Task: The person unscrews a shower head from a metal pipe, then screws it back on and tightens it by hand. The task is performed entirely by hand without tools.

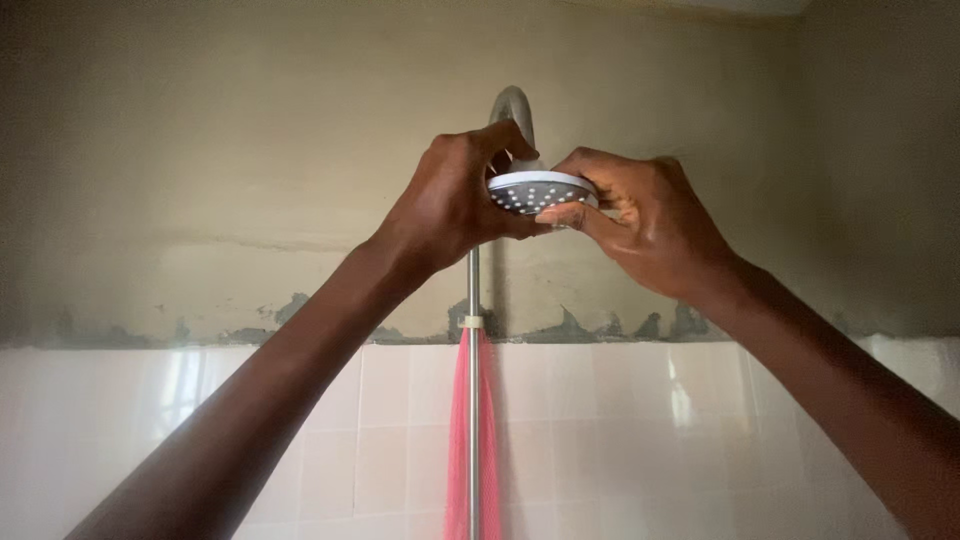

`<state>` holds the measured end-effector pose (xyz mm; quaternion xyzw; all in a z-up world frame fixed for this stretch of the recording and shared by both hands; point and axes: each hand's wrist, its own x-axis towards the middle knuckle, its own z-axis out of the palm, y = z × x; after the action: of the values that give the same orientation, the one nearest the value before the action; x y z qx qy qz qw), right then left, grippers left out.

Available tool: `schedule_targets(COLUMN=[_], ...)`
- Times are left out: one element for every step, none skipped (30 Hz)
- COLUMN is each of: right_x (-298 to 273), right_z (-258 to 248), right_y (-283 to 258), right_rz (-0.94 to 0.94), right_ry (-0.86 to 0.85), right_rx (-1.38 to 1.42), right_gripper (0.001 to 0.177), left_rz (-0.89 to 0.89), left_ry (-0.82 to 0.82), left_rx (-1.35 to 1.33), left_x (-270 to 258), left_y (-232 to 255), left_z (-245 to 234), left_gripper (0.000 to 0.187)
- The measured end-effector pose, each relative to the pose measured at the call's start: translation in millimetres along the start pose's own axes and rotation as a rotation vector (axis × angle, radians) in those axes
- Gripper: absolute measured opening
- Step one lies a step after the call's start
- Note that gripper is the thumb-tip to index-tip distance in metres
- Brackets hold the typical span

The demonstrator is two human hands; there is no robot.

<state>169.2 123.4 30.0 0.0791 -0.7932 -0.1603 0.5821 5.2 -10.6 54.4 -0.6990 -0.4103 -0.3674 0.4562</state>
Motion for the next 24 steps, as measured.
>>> schedule_targets(right_x=[1, 3, 4, 4, 0, -2, -3, -4, -6, -8, -11, -12, -13, -15, -17, -19, -20, -20, -21, -23, -23, -23, -23, -24], right_z=[3, 6, 5, 4, 3, 5, 5, 4, 5, 6, 8, 12, 16, 19, 19, 19, 20, 21, 22, 23, 25, 26, 28, 30], right_y=[-1, -3, -4, -4, -3, -3, -2, -1, 0, 0, -1, -4, -5, -7, -8, -10, -11, -12, -13, -13, -13, -14, -14, -15], right_rz=[0.000, 0.000, -0.030, -0.059, -0.083, -0.053, -0.019, 0.016, 0.020, 0.024, 0.024, -0.029, -0.079, -0.130, -0.069, -0.009, 0.050, 0.044, 0.040, 0.036, 0.000, -0.036, -0.072, -0.049], right_ry=[-0.003, -0.006, 0.005, 0.016, 0.027, 0.010, -0.007, -0.024, -0.031, -0.037, -0.043, -0.006, 0.031, 0.069, 0.059, 0.048, 0.036, 0.037, 0.037, 0.036, 0.046, 0.055, 0.064, 0.044], right_rx=[-0.022, -0.044, -0.011, 0.022, 0.055, 0.039, 0.015, -0.010, 0.003, 0.016, 0.030, 0.024, 0.017, 0.010, 0.034, 0.059, 0.087, 0.087, 0.086, 0.085, 0.093, 0.101, 0.109, 0.096], right_gripper=[0.020, 0.019, 0.020, 0.022, 0.023, 0.022, 0.021, 0.020, 0.020, 0.020, 0.020, 0.020, 0.019, 0.018, 0.018, 0.019, 0.019, 0.019, 0.020, 0.021, 0.021, 0.022, 0.022, 0.022], left_rz=[0.010, 0.020, 0.043, 0.065, 0.089, 0.074, 0.064, 0.055, 0.061, 0.067, 0.071, 0.090, 0.110, 0.129, 0.103, 0.077, 0.047, 0.034, 0.020, 0.006, 0.026, 0.047, 0.067, 0.102], left_ry=[0.007, 0.013, 0.023, 0.033, 0.037, 0.035, 0.034, 0.032, 0.034, 0.036, 0.041, 0.056, 0.069, 0.082, 0.078, 0.074, 0.070, 0.060, 0.050, 0.040, 0.039, 0.037, 0.036, 0.016], left_rx=[-0.024, -0.047, -0.023, 0.002, 0.024, 0.039, 0.047, 0.054, 0.053, 0.053, 0.056, 0.044, 0.030, 0.017, 0.024, 0.031, 0.039, 0.023, 0.003, -0.016, -0.048, -0.080, -0.112, -0.144], left_x=[-1, -2, -2, -4, -7, -9, -9, -8, -8, -9, -11, -13, -14, -16, -18, -21, -23, -24, -26, -29, -30, -31, -31, -30], left_y=[-1, -3, -4, -7, -8, -9, -9, -9, -8, -7, -6, -5, -3, -3, -2, -2, -2, -3, -4, -5, -7, -9, -12, -14], left_z=[-1, -2, -3, -4, -1, 1, 2, 3, 4, 6, 5, 5, 6, 7, 7, 5, 3, 2, 3, 4, 6, 8, 9, 10], left_gripper=[0.046, 0.044, 0.046, 0.048, 0.050, 0.051, 0.052, 0.053, 0.052, 0.051, 0.050, 0.052, 0.055, 0.057, 0.060, 0.063, 0.066, 0.067, 0.069, 0.070, 0.070, 0.070, 0.070, 0.071])
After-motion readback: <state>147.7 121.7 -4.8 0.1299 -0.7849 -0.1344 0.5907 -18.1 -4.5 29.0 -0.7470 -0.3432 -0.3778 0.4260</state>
